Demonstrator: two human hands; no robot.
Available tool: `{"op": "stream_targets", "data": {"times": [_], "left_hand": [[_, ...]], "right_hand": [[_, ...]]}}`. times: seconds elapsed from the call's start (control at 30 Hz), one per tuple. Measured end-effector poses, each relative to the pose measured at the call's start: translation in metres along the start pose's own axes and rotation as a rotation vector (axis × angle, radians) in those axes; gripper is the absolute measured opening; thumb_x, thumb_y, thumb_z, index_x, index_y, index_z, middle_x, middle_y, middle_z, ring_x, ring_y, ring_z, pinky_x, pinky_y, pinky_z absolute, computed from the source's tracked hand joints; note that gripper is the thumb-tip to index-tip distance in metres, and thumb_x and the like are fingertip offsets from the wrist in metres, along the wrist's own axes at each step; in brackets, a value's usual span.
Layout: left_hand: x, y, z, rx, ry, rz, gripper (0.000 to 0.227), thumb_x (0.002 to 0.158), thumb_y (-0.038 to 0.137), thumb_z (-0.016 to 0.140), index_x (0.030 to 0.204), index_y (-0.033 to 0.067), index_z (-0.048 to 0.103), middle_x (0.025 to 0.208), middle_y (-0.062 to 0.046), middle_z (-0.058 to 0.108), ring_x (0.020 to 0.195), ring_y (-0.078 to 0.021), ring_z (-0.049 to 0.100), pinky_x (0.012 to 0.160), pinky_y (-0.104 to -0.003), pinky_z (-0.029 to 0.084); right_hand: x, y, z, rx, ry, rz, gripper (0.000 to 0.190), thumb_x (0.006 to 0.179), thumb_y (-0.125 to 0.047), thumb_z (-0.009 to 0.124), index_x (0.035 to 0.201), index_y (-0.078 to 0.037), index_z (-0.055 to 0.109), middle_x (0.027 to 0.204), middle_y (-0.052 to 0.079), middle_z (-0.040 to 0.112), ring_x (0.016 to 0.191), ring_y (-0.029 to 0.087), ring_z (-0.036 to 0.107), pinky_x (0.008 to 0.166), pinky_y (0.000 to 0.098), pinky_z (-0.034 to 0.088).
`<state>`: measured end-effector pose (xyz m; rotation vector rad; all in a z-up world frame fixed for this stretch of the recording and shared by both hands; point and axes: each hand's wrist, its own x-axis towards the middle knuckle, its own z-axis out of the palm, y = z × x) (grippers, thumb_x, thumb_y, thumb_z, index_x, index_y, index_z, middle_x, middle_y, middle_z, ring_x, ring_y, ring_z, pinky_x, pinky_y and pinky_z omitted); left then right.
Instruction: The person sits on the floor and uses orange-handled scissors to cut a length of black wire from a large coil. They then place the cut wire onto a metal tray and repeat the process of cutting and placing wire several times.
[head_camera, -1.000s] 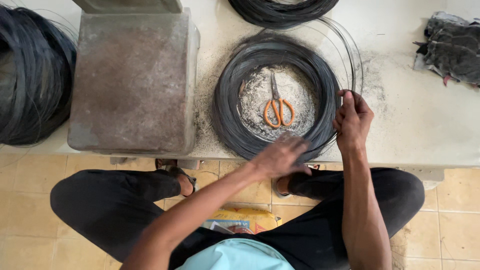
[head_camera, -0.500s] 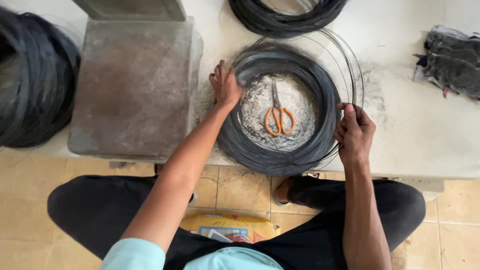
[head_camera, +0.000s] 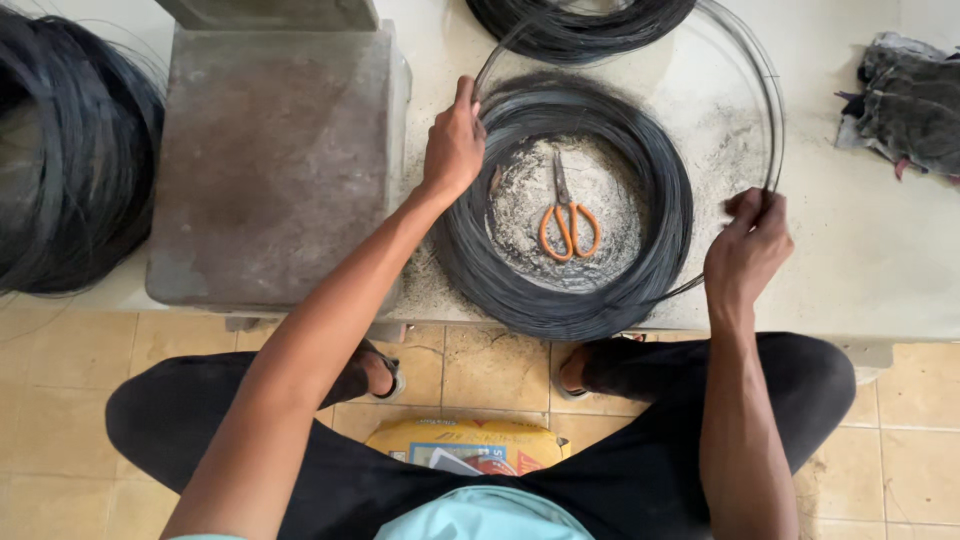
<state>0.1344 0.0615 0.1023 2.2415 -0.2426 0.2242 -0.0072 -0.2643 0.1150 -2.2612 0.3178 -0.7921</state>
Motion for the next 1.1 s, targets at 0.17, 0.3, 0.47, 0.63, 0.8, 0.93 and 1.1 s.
{"op": "stream_targets", "data": {"times": [0.17, 0.3, 0.47, 0.63, 0.8, 0.93, 1.1], "left_hand": [[-0.003, 0.017, -0.022, -0.059, -0.071, -0.109, 0.022, 0.093, -0.002, 0.046, 0.103, 0.0153, 0.039, 0.085, -0.014, 0.066, 0.075, -0.0342, 0.068, 0.056, -0.042, 0.045], [-0.009, 0.044, -0.049, -0.025, -0.254, -0.307, 0.03, 0.085, -0.004, 0.055, 0.103, 0.0144, 0.04, 0.094, -0.013, 0.069, 0.079, -0.0327, 0.071, 0.061, -0.046, 0.054], [-0.037, 0.044, -0.055, -0.318, -0.302, -0.431, 0.005, 0.102, 0.01, 0.038, 0.1, 0.0104, 0.042, 0.07, -0.012, 0.065, 0.036, -0.0211, 0.049, 0.023, -0.03, 0.037], [-0.058, 0.038, -0.047, -0.449, -0.272, -0.458, 0.008, 0.102, 0.012, 0.039, 0.102, 0.0051, 0.044, 0.066, -0.016, 0.065, 0.032, -0.0196, 0.048, 0.023, -0.028, 0.039], [-0.068, 0.043, -0.033, -0.476, -0.309, -0.504, 0.01, 0.103, 0.012, 0.038, 0.105, 0.0041, 0.043, 0.067, -0.016, 0.062, 0.035, -0.0147, 0.045, 0.024, -0.026, 0.039], [-0.07, 0.059, -0.034, -0.485, -0.299, -0.498, 0.011, 0.103, 0.013, 0.038, 0.107, 0.0044, 0.043, 0.069, -0.016, 0.062, 0.034, -0.0131, 0.041, 0.025, -0.023, 0.036], [-0.07, 0.079, -0.066, -0.55, -0.275, -0.518, 0.015, 0.106, 0.015, 0.038, 0.115, 0.006, 0.045, 0.071, -0.011, 0.059, 0.036, -0.0075, 0.041, 0.024, -0.021, 0.036]], "right_hand": [[0.01, 0.001, -0.007, -0.004, -0.024, 0.133, 0.026, 0.115, -0.018, 0.044, 0.097, -0.006, 0.06, 0.067, 0.005, 0.055, 0.056, 0.015, 0.048, 0.052, 0.0351, 0.039], [0.024, 0.02, -0.005, -0.086, -0.289, 0.258, 0.026, 0.111, -0.016, 0.043, 0.098, -0.007, 0.064, 0.084, 0.01, 0.065, 0.069, 0.02, 0.058, 0.058, 0.0379, 0.044], [0.01, 0.032, 0.002, -0.159, -0.545, 0.452, 0.03, 0.11, -0.027, 0.045, 0.103, -0.008, 0.067, 0.076, 0.013, 0.061, 0.061, 0.024, 0.057, 0.054, 0.0381, 0.046], [0.009, 0.047, -0.001, -0.188, -0.567, 0.426, 0.032, 0.109, -0.027, 0.043, 0.104, -0.007, 0.067, 0.069, 0.011, 0.06, 0.057, 0.023, 0.06, 0.057, 0.037, 0.049], [0.011, 0.065, -0.009, -0.193, -0.528, 0.426, 0.031, 0.111, -0.029, 0.045, 0.103, -0.009, 0.068, 0.066, 0.009, 0.061, 0.056, 0.025, 0.061, 0.058, 0.0392, 0.048], [0.01, 0.057, -0.017, -0.185, -0.552, 0.428, 0.031, 0.11, -0.027, 0.044, 0.106, -0.008, 0.068, 0.069, 0.01, 0.061, 0.059, 0.026, 0.061, 0.065, 0.0395, 0.049], [0.003, 0.029, -0.025, -0.123, -0.624, 0.46, 0.032, 0.111, -0.033, 0.047, 0.106, -0.009, 0.068, 0.067, 0.009, 0.06, 0.057, 0.027, 0.059, 0.063, 0.0399, 0.048]]}}
